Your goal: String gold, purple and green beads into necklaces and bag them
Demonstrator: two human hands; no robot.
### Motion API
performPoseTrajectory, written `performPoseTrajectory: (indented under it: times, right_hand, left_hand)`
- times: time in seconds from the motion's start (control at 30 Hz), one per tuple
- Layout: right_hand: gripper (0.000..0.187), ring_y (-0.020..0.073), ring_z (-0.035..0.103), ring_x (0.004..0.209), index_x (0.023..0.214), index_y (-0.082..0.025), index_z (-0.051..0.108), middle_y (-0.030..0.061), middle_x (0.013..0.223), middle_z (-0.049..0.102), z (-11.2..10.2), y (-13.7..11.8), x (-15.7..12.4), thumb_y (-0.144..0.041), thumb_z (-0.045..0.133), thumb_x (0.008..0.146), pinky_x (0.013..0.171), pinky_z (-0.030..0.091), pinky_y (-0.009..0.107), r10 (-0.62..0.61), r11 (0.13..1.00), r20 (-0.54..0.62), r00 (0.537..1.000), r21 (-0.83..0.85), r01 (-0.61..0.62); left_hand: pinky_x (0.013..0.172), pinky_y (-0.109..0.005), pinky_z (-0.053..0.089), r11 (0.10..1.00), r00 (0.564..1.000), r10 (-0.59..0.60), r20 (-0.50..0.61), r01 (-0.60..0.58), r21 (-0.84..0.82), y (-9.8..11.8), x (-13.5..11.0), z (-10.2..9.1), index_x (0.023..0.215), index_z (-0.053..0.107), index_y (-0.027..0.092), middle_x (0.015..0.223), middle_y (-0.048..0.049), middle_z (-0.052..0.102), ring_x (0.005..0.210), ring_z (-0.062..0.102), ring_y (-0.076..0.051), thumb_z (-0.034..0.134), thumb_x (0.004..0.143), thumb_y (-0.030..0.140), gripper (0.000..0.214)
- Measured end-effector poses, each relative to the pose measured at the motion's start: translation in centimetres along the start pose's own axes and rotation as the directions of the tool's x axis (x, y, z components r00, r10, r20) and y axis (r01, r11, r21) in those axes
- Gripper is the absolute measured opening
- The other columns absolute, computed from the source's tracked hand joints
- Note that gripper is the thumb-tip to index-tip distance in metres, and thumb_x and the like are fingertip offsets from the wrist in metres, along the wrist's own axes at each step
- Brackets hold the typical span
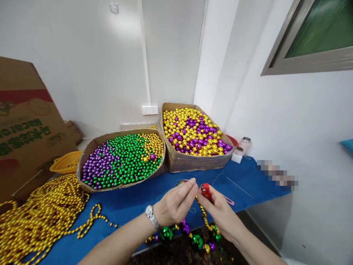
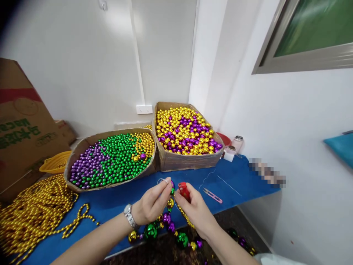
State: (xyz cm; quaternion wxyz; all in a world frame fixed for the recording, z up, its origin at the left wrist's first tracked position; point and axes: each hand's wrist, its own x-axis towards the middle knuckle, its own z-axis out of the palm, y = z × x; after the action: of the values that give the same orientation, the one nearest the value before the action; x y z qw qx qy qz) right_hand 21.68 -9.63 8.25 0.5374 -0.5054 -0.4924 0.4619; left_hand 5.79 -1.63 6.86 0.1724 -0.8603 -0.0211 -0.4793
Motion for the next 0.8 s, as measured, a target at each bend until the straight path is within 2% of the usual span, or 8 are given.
performPoseTrajectory:
  times: [0.13, 0.23, 0.33, 0.4, 0.5, 0.63, 0.73, 0.8]
  right_hand:
    - [0.038, 0.0125, 0.048, 0.064, 0.109, -0.024, 0.049, -0.0009, 0.079, 0.054, -2.9, 3.4, 0.7, -0.054, 0.041, 0.088, 0.061, 0.042, 0.024, -0.008, 0.982, -0.001, 1.0, -0.191, 0.008]
    - [0.041, 0.0171, 0.053, 0.07, 0.097, -0.023, 0.055, 0.0, 0.074, 0.055, -5.9, 7.7, 1.6, -0.059, 0.039, 0.085, 0.068, 0.044, 0.03, -0.009, 0.87, -0.044, 0.999, -0.492, -0.014]
    - [0.046, 0.0245, 0.056, 0.078, 0.078, -0.022, 0.059, 0.0036, 0.073, 0.057, -7.6, 10.9, 2.0, -0.067, 0.05, 0.073, 0.078, 0.043, 0.041, 0.002, 0.84, -0.044, 0.999, -0.543, -0.025]
    - [0.048, 0.0284, 0.056, 0.091, 0.084, -0.023, 0.062, 0.007, 0.083, 0.06, -7.6, 11.4, 1.5, -0.068, 0.05, 0.073, 0.087, 0.039, 0.045, 0.004, 0.841, -0.024, 1.0, -0.54, -0.016]
    - [0.053, 0.0258, 0.051, 0.11, 0.107, -0.023, 0.06, 0.009, 0.105, 0.06, -6.3, 10.3, -0.1, -0.064, 0.037, 0.083, 0.096, 0.036, 0.041, 0.01, 0.872, 0.089, 0.996, -0.488, 0.035]
    - [0.046, 0.0192, 0.061, 0.085, 0.095, -0.019, 0.062, 0.005, 0.089, 0.065, -5.1, 7.1, -2.9, -0.06, 0.041, 0.085, 0.077, 0.047, 0.032, 0.055, 0.919, 0.264, 0.963, -0.39, 0.054]
    - [0.041, 0.0141, 0.058, 0.066, 0.085, -0.02, 0.057, 0.0008, 0.07, 0.061, -5.6, 2.5, -4.5, -0.056, 0.039, 0.089, 0.063, 0.047, 0.028, 0.041, 0.95, 0.224, 0.974, -0.311, 0.032]
    - [0.039, 0.011, 0.052, 0.053, 0.081, -0.022, 0.054, -0.0039, 0.055, 0.052, -6.1, -2.2, -5.3, -0.059, 0.045, 0.085, 0.059, 0.046, 0.029, -0.094, 0.985, 0.06, 0.994, -0.14, 0.101]
  left_hand:
    - [0.095, -0.033, 0.051, 0.995, 0.999, -0.037, -0.009, 0.038, 0.091, -0.3, -1.2, 0.1, 0.129, 0.041, -0.002, 0.137, -0.0234, 0.041, 0.124, 0.044, -0.028, 0.048, 0.084, 0.005, 0.047]
    - [0.095, -0.033, 0.051, 0.99, 0.996, -0.085, -0.039, 0.088, 0.11, -0.5, -1.6, 0.1, 0.132, 0.039, -0.001, 0.136, -0.0236, 0.042, 0.122, 0.047, -0.028, 0.051, 0.082, 0.006, 0.052]
    - [0.093, -0.033, 0.052, 0.98, 0.982, -0.179, -0.062, 0.183, 0.076, -0.7, -1.1, 0.0, 0.137, 0.031, 0.0, 0.132, -0.0239, 0.046, 0.116, 0.052, -0.027, 0.055, 0.081, 0.007, 0.061]
    - [0.091, -0.032, 0.054, 0.967, 0.965, -0.251, -0.072, 0.254, 0.032, -0.8, -0.4, -0.1, 0.14, 0.027, 0.004, 0.131, -0.0226, 0.047, 0.111, 0.056, -0.025, 0.055, 0.082, 0.009, 0.065]
    - [0.09, -0.033, 0.054, 0.943, 0.938, -0.333, -0.101, 0.33, -0.048, -1.1, 1.1, 0.0, 0.141, 0.025, 0.01, 0.133, -0.0201, 0.044, 0.101, 0.062, -0.021, 0.054, 0.082, 0.009, 0.066]
    - [0.089, -0.033, 0.054, 0.916, 0.904, -0.398, -0.155, 0.383, -0.115, -2.4, 3.3, 0.1, 0.142, 0.026, 0.016, 0.135, -0.0162, 0.041, 0.085, 0.065, -0.015, 0.057, 0.081, 0.01, 0.068]
    - [0.083, -0.031, 0.057, 0.892, 0.876, -0.449, -0.177, 0.426, -0.153, -4.5, 4.9, 0.1, 0.141, 0.027, 0.02, 0.135, -0.0142, 0.04, 0.081, 0.065, -0.015, 0.06, 0.079, 0.012, 0.071]
    - [0.079, -0.03, 0.058, 0.868, 0.852, -0.49, -0.184, 0.458, -0.195, -6.1, 6.3, 0.3, 0.142, 0.025, 0.022, 0.137, -0.0142, 0.038, 0.079, 0.065, -0.014, 0.063, 0.077, 0.017, 0.075]
